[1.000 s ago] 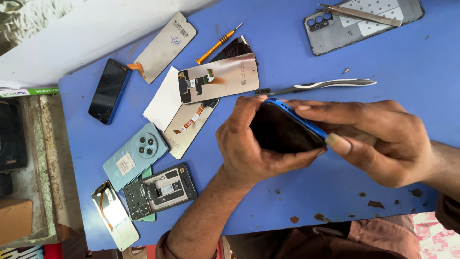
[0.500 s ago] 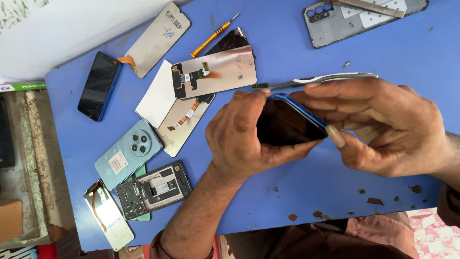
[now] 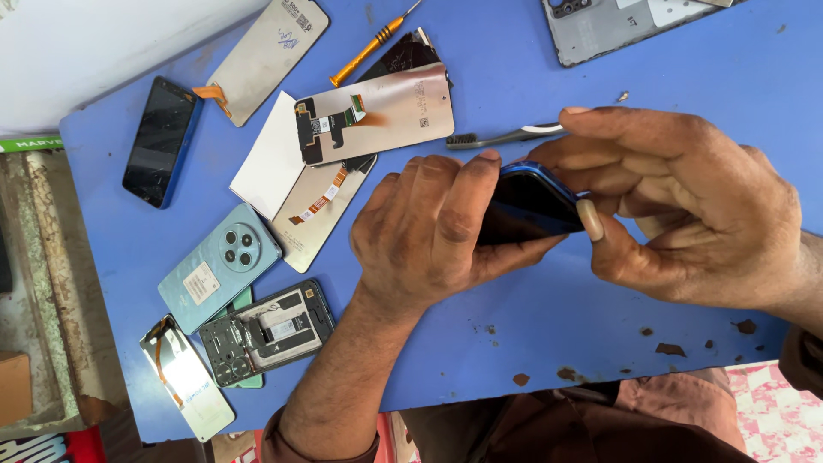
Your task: The person handles several disassembled smartphones on a blue workbench, picking up a blue phone and repeatedly pressing along its edges and corners. They rotate the device to inspect different sides and continue pressing the frame while other phone parts remain on the table.
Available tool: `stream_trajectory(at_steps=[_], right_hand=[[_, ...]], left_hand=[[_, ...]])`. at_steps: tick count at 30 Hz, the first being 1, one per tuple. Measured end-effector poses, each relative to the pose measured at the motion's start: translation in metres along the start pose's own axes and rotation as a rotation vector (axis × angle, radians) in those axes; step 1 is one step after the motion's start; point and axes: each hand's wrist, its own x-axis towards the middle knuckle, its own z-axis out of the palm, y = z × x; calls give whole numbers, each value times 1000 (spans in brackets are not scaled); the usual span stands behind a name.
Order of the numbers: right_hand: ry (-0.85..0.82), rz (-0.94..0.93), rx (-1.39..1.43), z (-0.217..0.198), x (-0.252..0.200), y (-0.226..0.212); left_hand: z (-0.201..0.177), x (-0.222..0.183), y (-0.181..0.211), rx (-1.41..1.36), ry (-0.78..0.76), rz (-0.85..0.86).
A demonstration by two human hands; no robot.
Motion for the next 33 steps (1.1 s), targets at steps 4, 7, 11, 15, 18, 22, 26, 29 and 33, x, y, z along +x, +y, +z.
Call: stream_trajectory(at_steps=[4,7,11,15,18,22,26,29,33], right_hand=[[-35,-19,173,-7,6,7],[-87,-5,233,-9,5,7],[-173,94,166,-13,9,9],[-206,-24,161,-14,10,16],[-213,-27,181,-14,6,21],[-161,113,162,-13,1,23],[-115,208,95,-12,-3,20],[-84,182,28,-10,-4,17],[-98,201,-113,-8,-3,11]], left_hand=[[1,1,2,55,12,107],[1,0,0,65,-5,86],[-3,2,-5,14,-27,64],[-4,3,-7,38,-33,74],[-4,3,-8,40,-28,74],[-5,5,-8,45,-54,80],[-7,5,-6,117,-58,109],[-4,5,-6,128,-62,114],[-4,3,-5,153,-85,128]])
